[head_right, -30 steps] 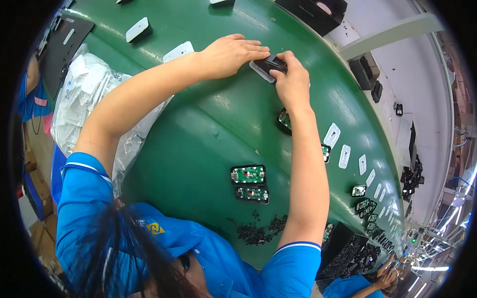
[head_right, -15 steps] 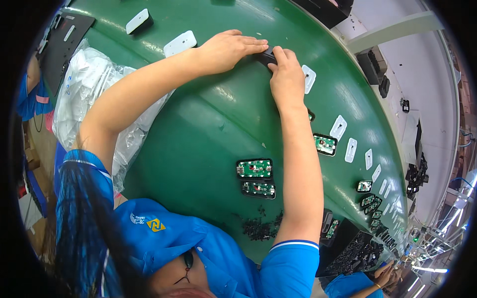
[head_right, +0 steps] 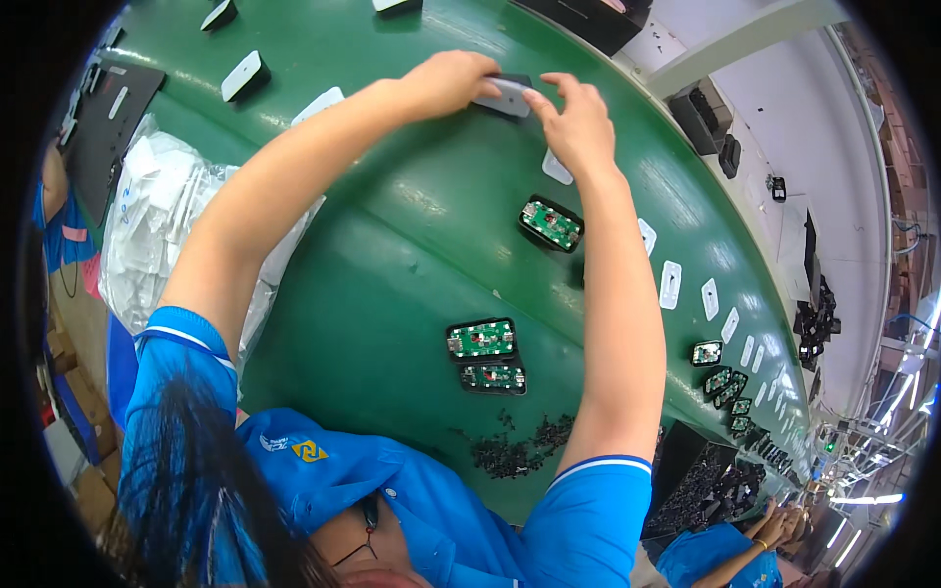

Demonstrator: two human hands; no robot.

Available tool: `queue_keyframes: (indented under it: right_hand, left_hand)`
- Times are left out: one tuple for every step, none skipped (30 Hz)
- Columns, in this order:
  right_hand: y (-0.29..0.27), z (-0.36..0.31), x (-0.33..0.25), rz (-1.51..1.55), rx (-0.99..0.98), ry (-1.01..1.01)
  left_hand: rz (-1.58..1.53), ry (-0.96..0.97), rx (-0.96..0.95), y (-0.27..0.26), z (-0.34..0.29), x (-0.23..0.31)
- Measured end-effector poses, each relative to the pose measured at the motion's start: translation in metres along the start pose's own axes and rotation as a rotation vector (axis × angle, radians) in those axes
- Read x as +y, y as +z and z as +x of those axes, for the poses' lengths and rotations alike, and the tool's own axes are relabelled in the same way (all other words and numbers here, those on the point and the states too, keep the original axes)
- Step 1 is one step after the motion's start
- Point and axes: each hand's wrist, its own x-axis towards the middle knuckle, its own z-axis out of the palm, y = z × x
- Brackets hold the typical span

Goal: The person assembles small electronic devices by inserting green circuit boards into white plastic casings. They pick up a casing, insert a board, and snap the black back cover on, repeating this process for multiple units on a green workbench.

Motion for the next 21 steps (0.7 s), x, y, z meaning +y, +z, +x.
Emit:
queue_keyframes:
  right_hand:
    - [-0.01,-0.011,-0.007,-0.064,0.09,-0.025]
    - [-0.023,-0.023,-0.017,-0.087,-0.024,-0.056]
    - [-0.035,-0.038,-0.027,-0.112,-0.14,-0.096]
    - [-0.041,-0.059,-0.031,-0.209,-0.167,-0.2]
    - [-0.046,-0.08,-0.038,-0.309,-0.19,-0.308]
    - [-0.049,-0.1,-0.043,-0.287,-0.239,-0.274]
    - [-0.045,-0.112,-0.04,-0.321,-0.266,-0.274]
    - [-0.039,-0.121,-0.034,-0.36,-0.293,-0.268]
    - [-0.036,-0.127,-0.032,-0.419,-0.223,-0.231]
    - [-0.034,-0.132,-0.029,-0.477,-0.153,-0.198]
    - [-0.029,-0.134,-0.023,-0.428,-0.116,-0.22]
    - [-0.027,-0.133,-0.019,-0.343,-0.096,-0.231]
    - [-0.025,-0.132,-0.017,-0.258,-0.075,-0.243]
    - [-0.025,-0.13,-0.018,-0.173,-0.057,-0.255]
    - [-0.027,-0.129,-0.021,0.006,-0.125,-0.182]
    - [-0.029,-0.129,-0.028,0.148,-0.189,-0.065]
    - [-0.03,-0.13,-0.037,0.293,-0.254,0.055]
    - [-0.03,-0.13,-0.042,0.436,-0.317,0.175]
    - [-0.024,-0.134,-0.03,0.484,-0.303,0.201]
    - [-0.025,-0.134,-0.03,0.492,-0.291,0.246]
    - [-0.024,-0.133,-0.028,0.503,-0.281,0.295]
  left_hand:
    - [-0.132,-0.116,-0.101,-0.01,0.007,-0.002]
    - [-0.259,-0.246,-0.197,-0.018,0.008,-0.006]
    - [-0.405,-0.295,-0.237,-0.02,0.007,-0.024]
    - [-0.554,-0.427,-0.271,-0.03,0.001,-0.021]
    - [-0.596,-0.51,-0.314,-0.039,-0.002,-0.023]
    - [-0.639,-0.583,-0.364,-0.044,-0.002,-0.026]
    - [-0.66,-0.603,-0.409,-0.047,-0.003,-0.034]
    - [-0.629,-0.613,-0.425,-0.049,-0.004,-0.035]
    - [-0.603,-0.603,-0.453,-0.049,0.002,-0.031]
    - [-0.576,-0.595,-0.478,-0.049,0.008,-0.026]
    - [-0.516,-0.613,-0.471,-0.048,0.01,-0.023]
    - [-0.414,-0.607,-0.466,-0.048,0.011,-0.021]
    - [-0.311,-0.601,-0.459,-0.048,0.013,-0.019]
    - [-0.211,-0.595,-0.452,-0.047,0.013,-0.018]
    - [-0.07,-0.62,-0.507,-0.048,0.018,-0.02]
    - [0.143,-0.525,-0.306,-0.042,0.017,-0.019]
    - [0.352,-0.423,-0.107,-0.035,0.01,-0.01]
    - [0.553,-0.312,0.095,-0.03,0.002,0.002]
    - [0.503,-0.254,0.125,-0.029,0.005,0.036]
    - [0.446,-0.168,0.195,-0.02,0.003,0.055]
    - [0.359,-0.155,0.076,-0.011,0.004,0.077]
